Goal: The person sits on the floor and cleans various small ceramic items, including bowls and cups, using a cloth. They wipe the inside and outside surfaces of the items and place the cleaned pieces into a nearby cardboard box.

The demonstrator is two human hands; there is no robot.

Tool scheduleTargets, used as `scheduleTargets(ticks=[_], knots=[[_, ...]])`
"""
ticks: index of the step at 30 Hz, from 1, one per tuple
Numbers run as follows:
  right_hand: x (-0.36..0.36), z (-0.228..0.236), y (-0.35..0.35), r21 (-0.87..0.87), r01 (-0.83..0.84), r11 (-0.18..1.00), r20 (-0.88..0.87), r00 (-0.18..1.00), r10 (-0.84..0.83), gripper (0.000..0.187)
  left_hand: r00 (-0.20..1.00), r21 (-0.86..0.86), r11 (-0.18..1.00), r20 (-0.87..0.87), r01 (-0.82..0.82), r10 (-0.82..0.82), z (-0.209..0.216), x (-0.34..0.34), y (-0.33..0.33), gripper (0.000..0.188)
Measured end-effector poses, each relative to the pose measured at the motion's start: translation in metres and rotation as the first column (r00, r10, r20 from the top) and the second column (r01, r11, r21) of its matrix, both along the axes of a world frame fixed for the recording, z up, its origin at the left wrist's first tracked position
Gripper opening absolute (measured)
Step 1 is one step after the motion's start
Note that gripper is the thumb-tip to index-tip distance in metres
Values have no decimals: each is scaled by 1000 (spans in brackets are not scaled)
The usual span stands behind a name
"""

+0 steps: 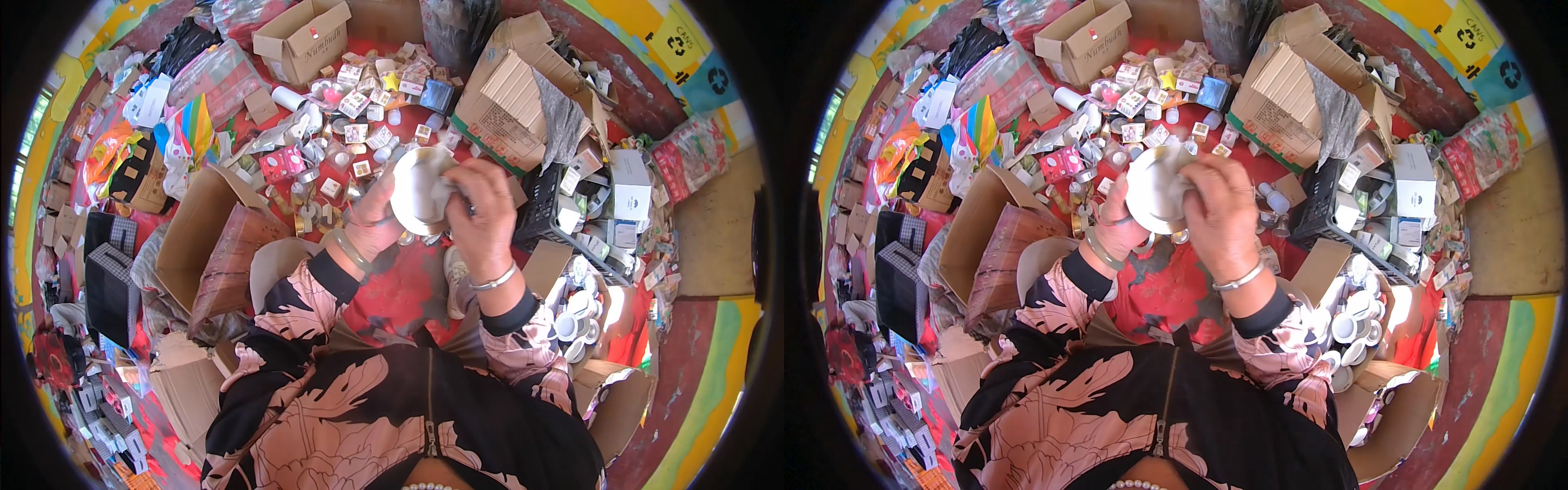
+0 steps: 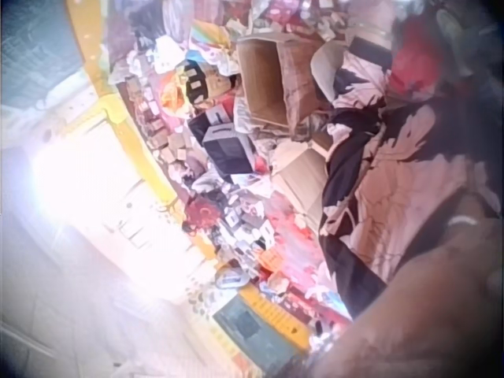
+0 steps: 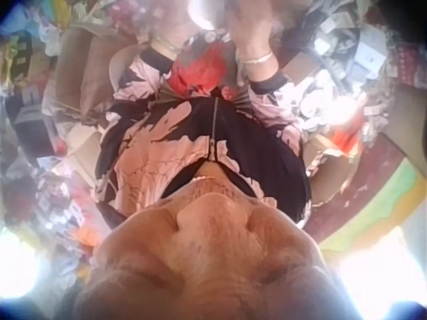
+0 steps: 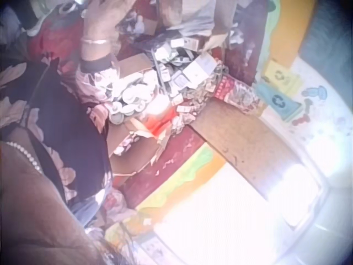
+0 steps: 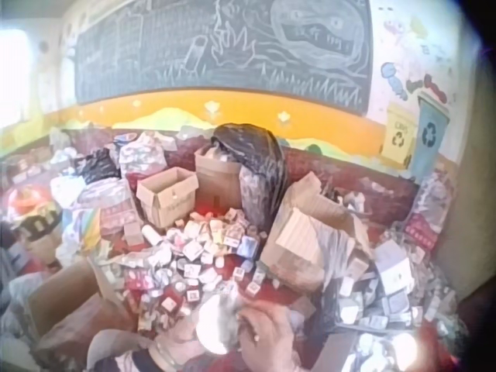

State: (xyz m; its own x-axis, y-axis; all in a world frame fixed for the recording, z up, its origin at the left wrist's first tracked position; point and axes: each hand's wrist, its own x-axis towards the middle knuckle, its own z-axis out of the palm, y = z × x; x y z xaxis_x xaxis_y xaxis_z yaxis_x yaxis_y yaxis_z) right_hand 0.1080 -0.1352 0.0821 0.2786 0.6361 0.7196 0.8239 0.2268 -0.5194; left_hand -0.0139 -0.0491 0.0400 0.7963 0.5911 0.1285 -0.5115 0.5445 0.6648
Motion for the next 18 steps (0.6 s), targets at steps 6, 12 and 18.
scheduleTargets(ticks=[6, 12, 18], knots=[[-14, -8, 5, -99, -143, 985, -311, 945, 106, 23, 994, 128, 990, -79, -61, 72, -21, 6, -2, 76], [21, 6, -7, -383, -403, 831, -38, 906, 422, 21, 997, -49, 996, 33, 71, -70, -14, 4, 8, 61], [36, 6, -9, -38, 252, 967, -164, 953, -254, 24, 999, -86, 996, 45, 19, -15, 3, -3, 3, 70]])
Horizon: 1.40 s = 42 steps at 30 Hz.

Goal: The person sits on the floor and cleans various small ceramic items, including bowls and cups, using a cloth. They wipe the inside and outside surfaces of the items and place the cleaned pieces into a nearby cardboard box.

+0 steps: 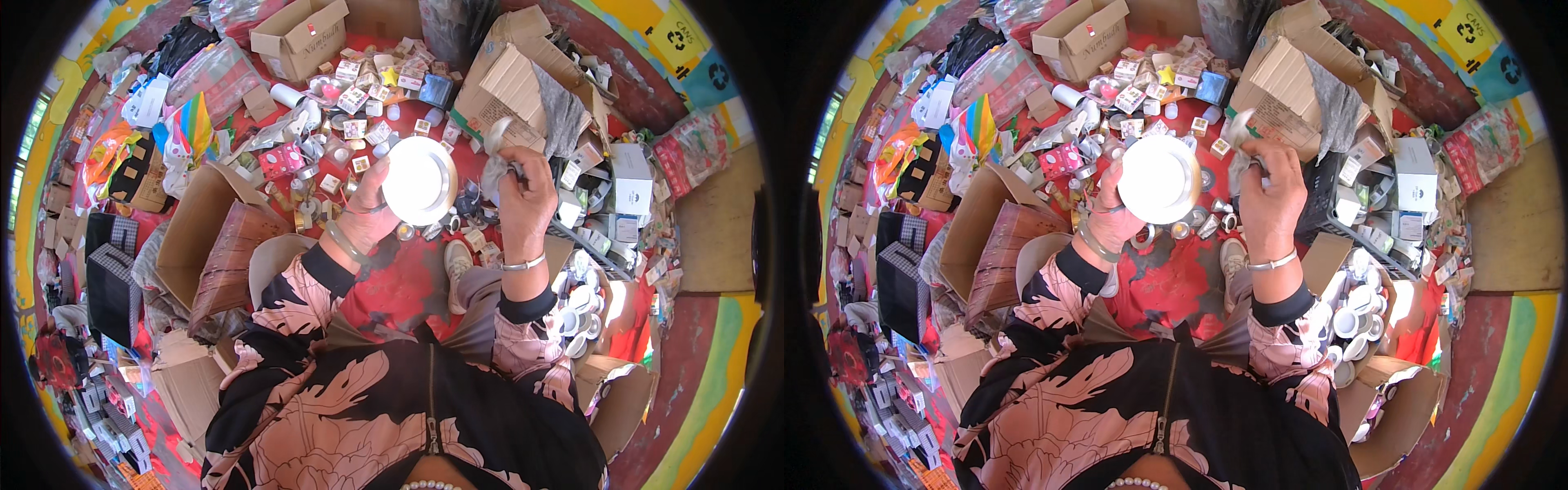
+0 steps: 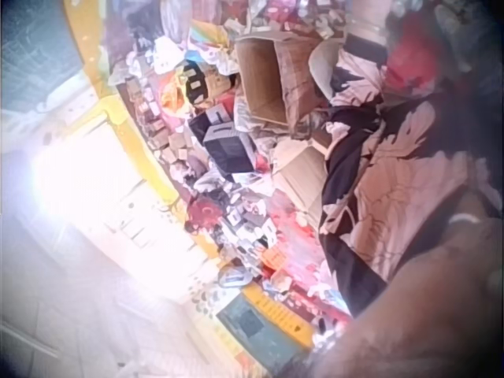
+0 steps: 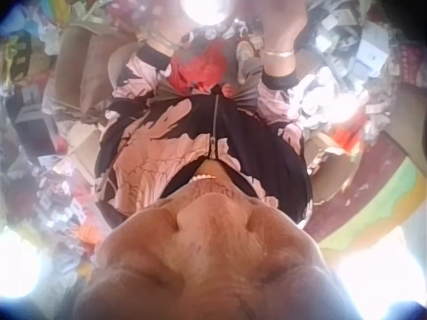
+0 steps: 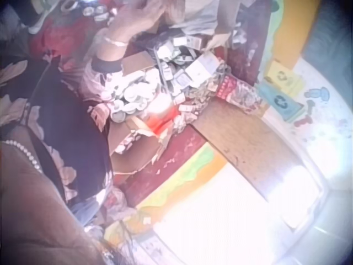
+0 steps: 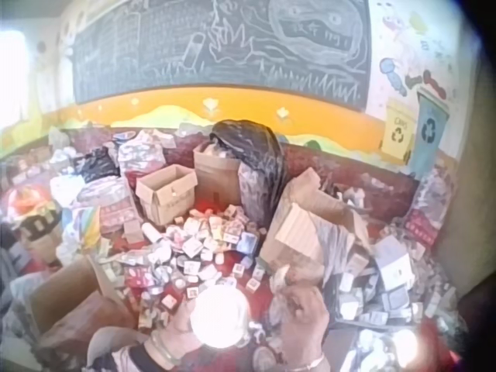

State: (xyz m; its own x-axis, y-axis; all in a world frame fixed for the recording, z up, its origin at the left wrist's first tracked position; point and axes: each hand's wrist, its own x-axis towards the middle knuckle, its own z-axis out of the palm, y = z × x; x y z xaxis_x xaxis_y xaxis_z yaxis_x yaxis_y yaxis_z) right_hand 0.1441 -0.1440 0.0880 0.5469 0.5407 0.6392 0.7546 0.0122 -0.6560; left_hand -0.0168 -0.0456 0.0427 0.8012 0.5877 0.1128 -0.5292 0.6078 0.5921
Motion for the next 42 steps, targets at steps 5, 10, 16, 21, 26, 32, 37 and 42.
scheduleTargets(ticks=[5, 10, 16, 21, 26, 32, 37, 42], knots=[[-27, -8, 6, 66, -427, 902, 221, 888, 404, 30, 996, -52, 996, 44, 75, -72, -7, 3, 2, 62], [-36, -9, 12, -95, -473, 876, 419, 779, 466, 29, 990, -50, 989, -21, 137, -139, -9, 1, -5, 57], [-42, -13, 10, -155, -207, 966, 365, 897, 251, 25, 969, 375, 919, -150, -126, 194, -12, 1, -6, 53], [-57, -37, 4, -321, -479, 817, -288, 871, 398, 19, 799, 804, 544, -156, -239, 581, 7, -36, -4, 50], [-72, -49, -15, 200, -713, 672, -871, 184, 455, 20, 628, 782, 483, -154, -393, 762, 23, -122, 4, 50], [-72, -79, -13, 89, -742, 664, -943, 151, 296, 12, -204, 879, 466, -478, -104, 855, -35, -281, 18, 55], [-88, -93, -4, 8, -758, 653, -959, 178, 219, 12, -197, 908, 382, -412, -174, 889, -71, -273, -31, 46], [-84, -112, -11, -72, -699, 711, -968, 221, 120, 11, 17, 768, 533, -565, -355, 825, -74, -246, -98, 52]])
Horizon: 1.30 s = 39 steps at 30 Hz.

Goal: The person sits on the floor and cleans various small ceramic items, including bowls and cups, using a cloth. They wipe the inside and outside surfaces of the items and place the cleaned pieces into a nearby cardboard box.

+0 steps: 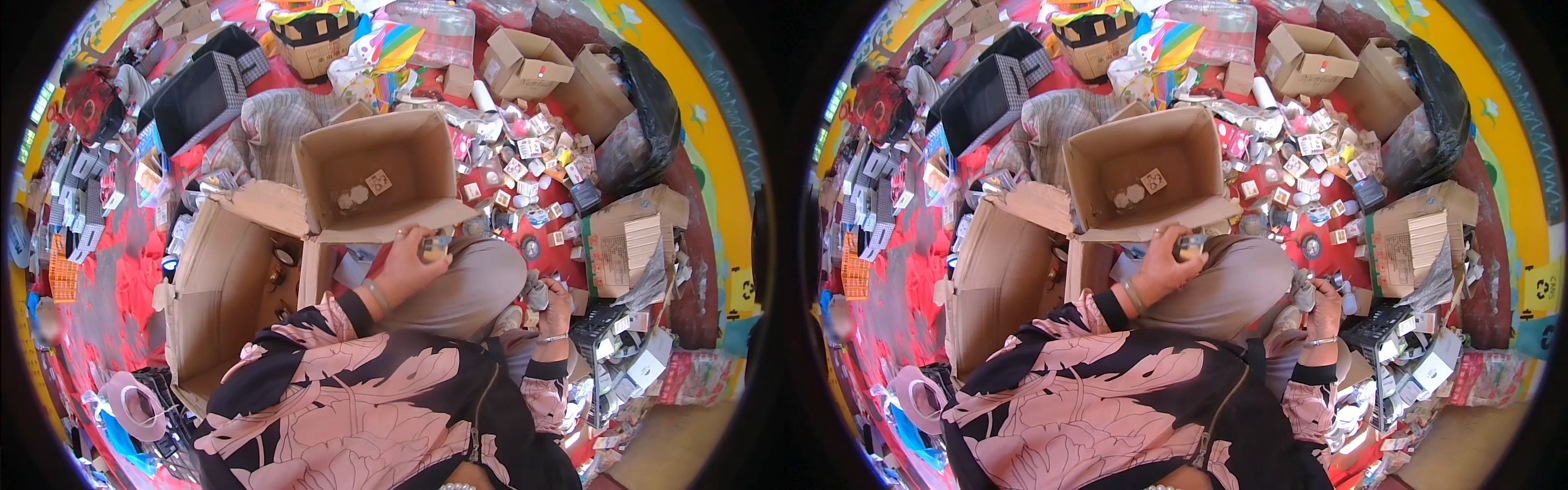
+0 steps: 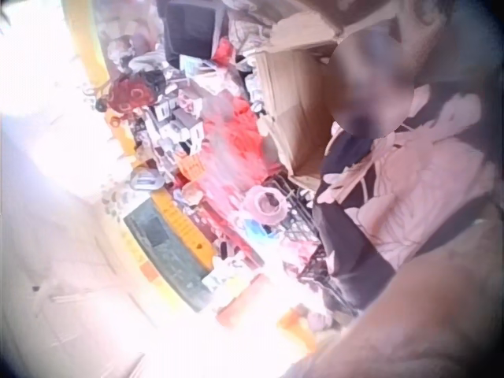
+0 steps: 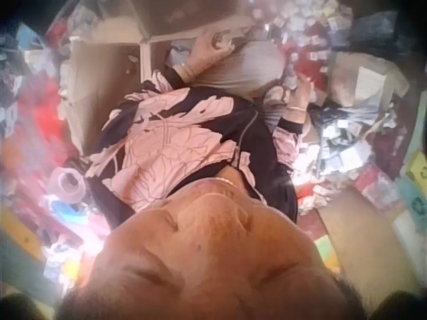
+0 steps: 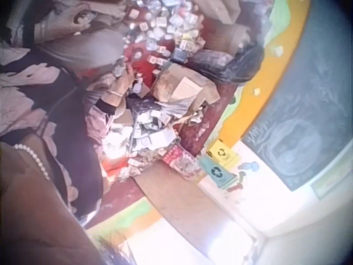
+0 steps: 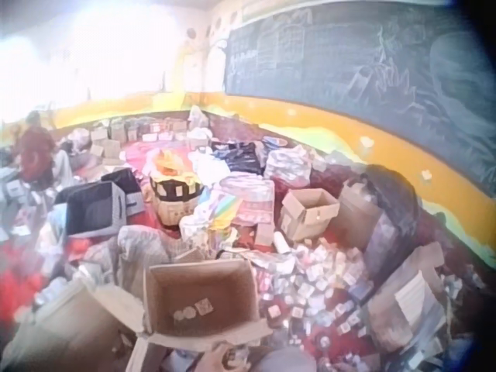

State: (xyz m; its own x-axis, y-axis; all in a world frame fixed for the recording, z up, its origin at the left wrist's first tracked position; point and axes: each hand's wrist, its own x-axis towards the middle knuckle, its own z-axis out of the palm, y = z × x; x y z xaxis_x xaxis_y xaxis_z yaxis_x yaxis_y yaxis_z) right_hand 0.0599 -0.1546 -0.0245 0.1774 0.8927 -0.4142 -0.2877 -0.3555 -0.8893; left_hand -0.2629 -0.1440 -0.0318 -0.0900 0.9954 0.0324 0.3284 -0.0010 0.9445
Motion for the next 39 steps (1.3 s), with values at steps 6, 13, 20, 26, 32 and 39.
scheduleTargets(ticks=[6, 13, 20, 26, 32, 39], knots=[[14, -22, 1, -40, -15, 999, 43, 999, 17, 11, 996, 25, 998, -70, 51, -50, 1, -9, -9, 51], [5, -37, 22, -92, -8, 996, 49, 999, 12, 14, 991, 202, 976, -90, -79, 98, 11, -24, 29, 49], [4, -36, 26, -146, -29, 989, 0, 1000, 29, 16, 935, 214, 953, 327, -213, 135, 103, -179, -20, 48], [14, -44, 14, -138, -75, 988, 22, 997, 79, 15, 906, -341, 849, -14, -403, 424, -2, -306, -105, 57], [18, -32, 0, -100, -45, 994, 13, 999, 47, 16, 981, -698, 701, -9, -145, 194, -189, -292, -186, 56], [28, -25, -24, -34, 30, 999, 23, 999, -29, 18, 924, -708, 693, -341, -132, -172, -251, -285, -173, 54]])
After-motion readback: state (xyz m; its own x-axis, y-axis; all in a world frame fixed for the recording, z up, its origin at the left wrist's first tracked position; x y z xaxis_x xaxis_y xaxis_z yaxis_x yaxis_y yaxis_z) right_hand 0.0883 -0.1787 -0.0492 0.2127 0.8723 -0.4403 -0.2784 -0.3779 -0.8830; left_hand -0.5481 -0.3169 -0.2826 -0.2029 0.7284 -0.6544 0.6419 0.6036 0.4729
